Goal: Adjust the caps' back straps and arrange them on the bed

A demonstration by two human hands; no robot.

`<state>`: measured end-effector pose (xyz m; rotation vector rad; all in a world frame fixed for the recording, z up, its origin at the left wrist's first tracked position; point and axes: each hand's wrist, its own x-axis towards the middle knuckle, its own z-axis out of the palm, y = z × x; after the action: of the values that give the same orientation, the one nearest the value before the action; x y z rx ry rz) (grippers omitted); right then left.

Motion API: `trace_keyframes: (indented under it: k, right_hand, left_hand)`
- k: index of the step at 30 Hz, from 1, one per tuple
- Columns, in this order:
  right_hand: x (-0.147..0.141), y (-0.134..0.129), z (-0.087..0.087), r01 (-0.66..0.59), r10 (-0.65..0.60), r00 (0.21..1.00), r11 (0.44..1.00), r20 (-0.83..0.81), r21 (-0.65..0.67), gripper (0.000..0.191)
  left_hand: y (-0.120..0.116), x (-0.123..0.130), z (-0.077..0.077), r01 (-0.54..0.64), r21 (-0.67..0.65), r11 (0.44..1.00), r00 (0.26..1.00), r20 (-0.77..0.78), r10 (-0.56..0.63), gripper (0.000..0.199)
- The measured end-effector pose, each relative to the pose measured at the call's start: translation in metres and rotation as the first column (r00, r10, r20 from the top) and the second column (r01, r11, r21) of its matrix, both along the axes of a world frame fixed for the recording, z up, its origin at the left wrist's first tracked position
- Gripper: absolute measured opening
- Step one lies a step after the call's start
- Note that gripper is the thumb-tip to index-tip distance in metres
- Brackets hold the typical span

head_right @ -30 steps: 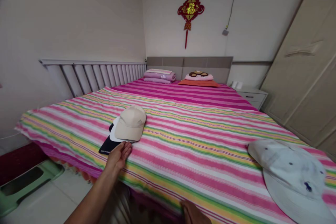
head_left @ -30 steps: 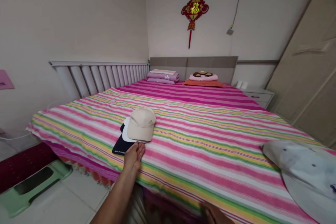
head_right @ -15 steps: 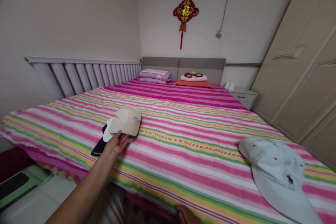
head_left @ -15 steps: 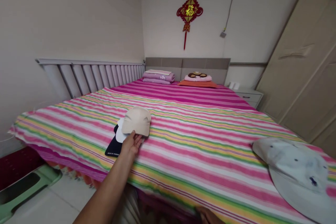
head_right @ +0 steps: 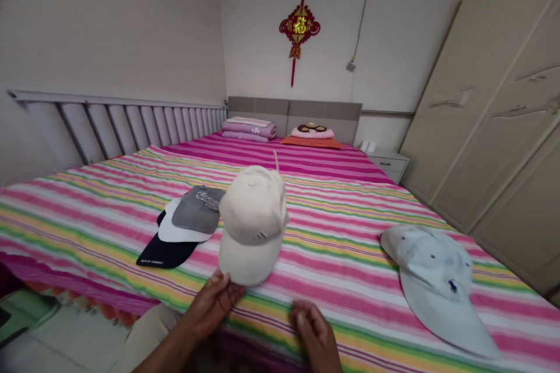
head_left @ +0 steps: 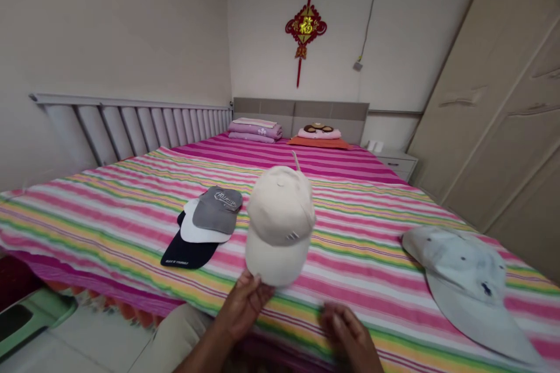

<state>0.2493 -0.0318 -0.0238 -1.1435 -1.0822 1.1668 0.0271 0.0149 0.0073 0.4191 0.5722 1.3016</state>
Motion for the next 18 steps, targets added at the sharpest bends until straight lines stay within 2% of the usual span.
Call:
trace_keyframes:
  k: [2,3,4,6,8,10,11,15,18]
  right_hand:
    - [0.007,0.011,0.032,0.019,-0.016,0.949,1.0,-0.314,0.005,0.048]
    - [0.011,0.015,0.046,-0.036,0.045,0.9,0.999,-0.434,0.028,0.053]
    - [0.015,0.018,0.058,-0.1,0.107,0.849,0.994,-0.517,0.041,0.055]
    - [0.022,0.021,0.073,-0.105,0.116,0.775,0.993,-0.621,0.054,0.049]
    - [0.025,0.019,0.077,-0.095,0.084,0.745,0.995,-0.661,0.019,0.04]
    - [0.026,0.015,0.074,-0.115,0.067,0.749,0.993,-0.659,-0.029,0.034]
    - [0.026,0.013,0.071,-0.126,0.066,0.756,0.991,-0.651,-0.046,0.033]
    - [0.023,0.007,0.063,-0.102,0.055,0.775,0.994,-0.629,-0.039,0.028]
    - [0.025,0.005,0.063,-0.097,0.061,0.776,0.995,-0.627,-0.024,0.027]
  left_hand:
    - [-0.022,0.017,-0.016,0.136,-0.017,0.991,0.99,0.036,-0.136,0.022]
    - [-0.031,0.025,-0.022,0.191,-0.014,0.981,0.98,0.062,-0.19,0.02]
    - [-0.039,0.031,-0.027,0.247,-0.001,0.969,0.965,0.089,-0.246,0.02]
    - [-0.051,0.039,-0.032,0.357,0.048,0.933,0.925,0.117,-0.361,0.024]
    - [-0.056,0.041,-0.034,0.461,0.109,0.881,0.875,0.109,-0.472,0.034]
    - [-0.055,0.039,-0.032,0.505,0.147,0.851,0.848,0.101,-0.52,0.04]
    - [-0.052,0.037,-0.031,0.506,0.147,0.85,0.846,0.108,-0.523,0.039]
    - [-0.03,0.031,-0.024,0.406,0.064,0.912,0.898,0.16,-0.41,0.022]
    - [-0.016,0.036,-0.018,0.413,0.021,0.911,0.896,0.173,-0.41,0.025]
